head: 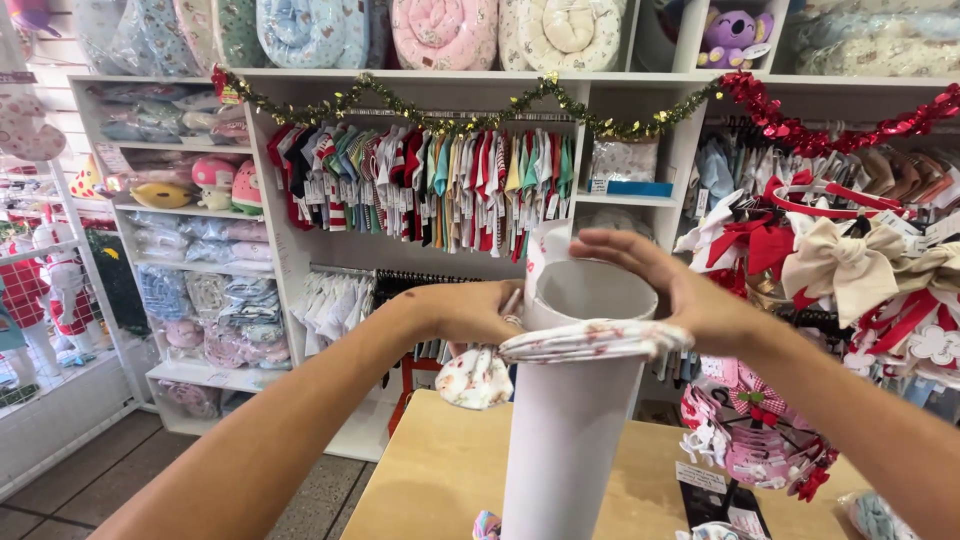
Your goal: The person arranges various patterned headbands onto a white cylindrical display stand placed on a wooden table. They pick up headbands from a pile, stretch them over the top of the cylinder, and slide them down to stack them neatly. The person occasionally adjusts the position of the headbands to ensure they are aligned.
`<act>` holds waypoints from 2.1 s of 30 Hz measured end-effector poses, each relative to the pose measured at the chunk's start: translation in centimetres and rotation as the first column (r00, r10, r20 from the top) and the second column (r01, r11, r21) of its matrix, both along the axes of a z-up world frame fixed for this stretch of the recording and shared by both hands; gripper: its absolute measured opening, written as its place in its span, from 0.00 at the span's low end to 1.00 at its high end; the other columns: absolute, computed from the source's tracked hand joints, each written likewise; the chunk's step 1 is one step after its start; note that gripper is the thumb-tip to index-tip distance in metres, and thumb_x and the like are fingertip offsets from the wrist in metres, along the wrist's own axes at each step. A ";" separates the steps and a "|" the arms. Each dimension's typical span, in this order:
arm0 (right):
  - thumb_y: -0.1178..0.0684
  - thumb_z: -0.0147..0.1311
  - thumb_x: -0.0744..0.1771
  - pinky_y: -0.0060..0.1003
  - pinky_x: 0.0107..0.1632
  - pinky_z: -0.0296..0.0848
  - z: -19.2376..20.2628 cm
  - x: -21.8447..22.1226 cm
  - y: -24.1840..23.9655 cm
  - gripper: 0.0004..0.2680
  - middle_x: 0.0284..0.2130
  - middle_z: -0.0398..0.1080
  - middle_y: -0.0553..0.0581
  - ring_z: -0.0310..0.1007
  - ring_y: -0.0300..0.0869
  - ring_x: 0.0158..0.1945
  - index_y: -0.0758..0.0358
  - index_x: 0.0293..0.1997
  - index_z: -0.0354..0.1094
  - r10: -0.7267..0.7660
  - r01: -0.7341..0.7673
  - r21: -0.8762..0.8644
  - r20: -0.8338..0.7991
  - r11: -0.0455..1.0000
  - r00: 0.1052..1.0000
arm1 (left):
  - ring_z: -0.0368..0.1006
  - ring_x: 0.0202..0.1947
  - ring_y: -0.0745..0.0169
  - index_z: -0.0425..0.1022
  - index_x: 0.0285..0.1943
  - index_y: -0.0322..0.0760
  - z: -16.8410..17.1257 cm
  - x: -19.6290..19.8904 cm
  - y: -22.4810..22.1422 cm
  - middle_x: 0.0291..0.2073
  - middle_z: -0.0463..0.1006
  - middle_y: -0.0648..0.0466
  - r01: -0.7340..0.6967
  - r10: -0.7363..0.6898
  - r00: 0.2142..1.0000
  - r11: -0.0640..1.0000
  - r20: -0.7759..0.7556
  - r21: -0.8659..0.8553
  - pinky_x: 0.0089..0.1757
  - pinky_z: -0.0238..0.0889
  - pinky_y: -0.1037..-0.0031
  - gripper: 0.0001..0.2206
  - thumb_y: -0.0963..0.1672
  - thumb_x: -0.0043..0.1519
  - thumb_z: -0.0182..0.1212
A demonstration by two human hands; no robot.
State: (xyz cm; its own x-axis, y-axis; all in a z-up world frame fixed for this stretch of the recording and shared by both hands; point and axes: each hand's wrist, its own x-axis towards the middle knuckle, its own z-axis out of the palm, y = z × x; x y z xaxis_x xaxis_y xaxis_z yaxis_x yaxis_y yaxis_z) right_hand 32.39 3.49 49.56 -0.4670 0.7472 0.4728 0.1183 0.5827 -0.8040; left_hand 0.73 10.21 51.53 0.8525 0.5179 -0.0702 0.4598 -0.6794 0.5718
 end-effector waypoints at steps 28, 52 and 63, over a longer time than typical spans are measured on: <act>0.55 0.84 0.52 0.44 0.67 0.83 -28.8 -1.0 -2.4 0.39 0.65 0.80 0.61 0.81 0.46 0.67 0.64 0.70 0.64 -0.558 0.588 -0.349 0.193 0.730 0.807 | 0.69 0.36 0.68 0.73 0.59 0.42 -30.8 0.4 -2.7 0.43 0.74 0.53 -0.144 0.627 0.538 0.727 0.564 -0.671 0.39 0.66 0.75 0.17 0.42 0.61 0.66; 0.30 0.49 0.74 0.40 0.50 0.73 -51.6 -2.8 -3.1 0.20 0.56 0.77 0.46 0.76 0.39 0.54 0.46 0.70 0.67 -0.781 0.690 -0.371 -0.229 0.622 0.581 | 0.51 0.83 0.31 0.57 0.89 0.50 -47.0 0.7 -5.0 0.82 0.62 0.39 -0.135 0.688 0.517 0.653 0.510 -0.745 0.77 0.43 0.41 0.33 0.61 0.77 0.37; 0.31 0.49 0.73 0.44 0.53 0.72 -54.7 -2.0 -3.6 0.18 0.54 0.76 0.49 0.75 0.44 0.54 0.48 0.65 0.69 -0.836 0.817 -0.284 0.082 0.502 0.543 | 0.46 0.84 0.25 0.52 0.91 0.47 -49.7 0.2 -3.6 0.84 0.55 0.31 0.051 0.615 0.622 0.585 0.484 -0.809 0.77 0.42 0.41 0.51 0.69 0.62 0.58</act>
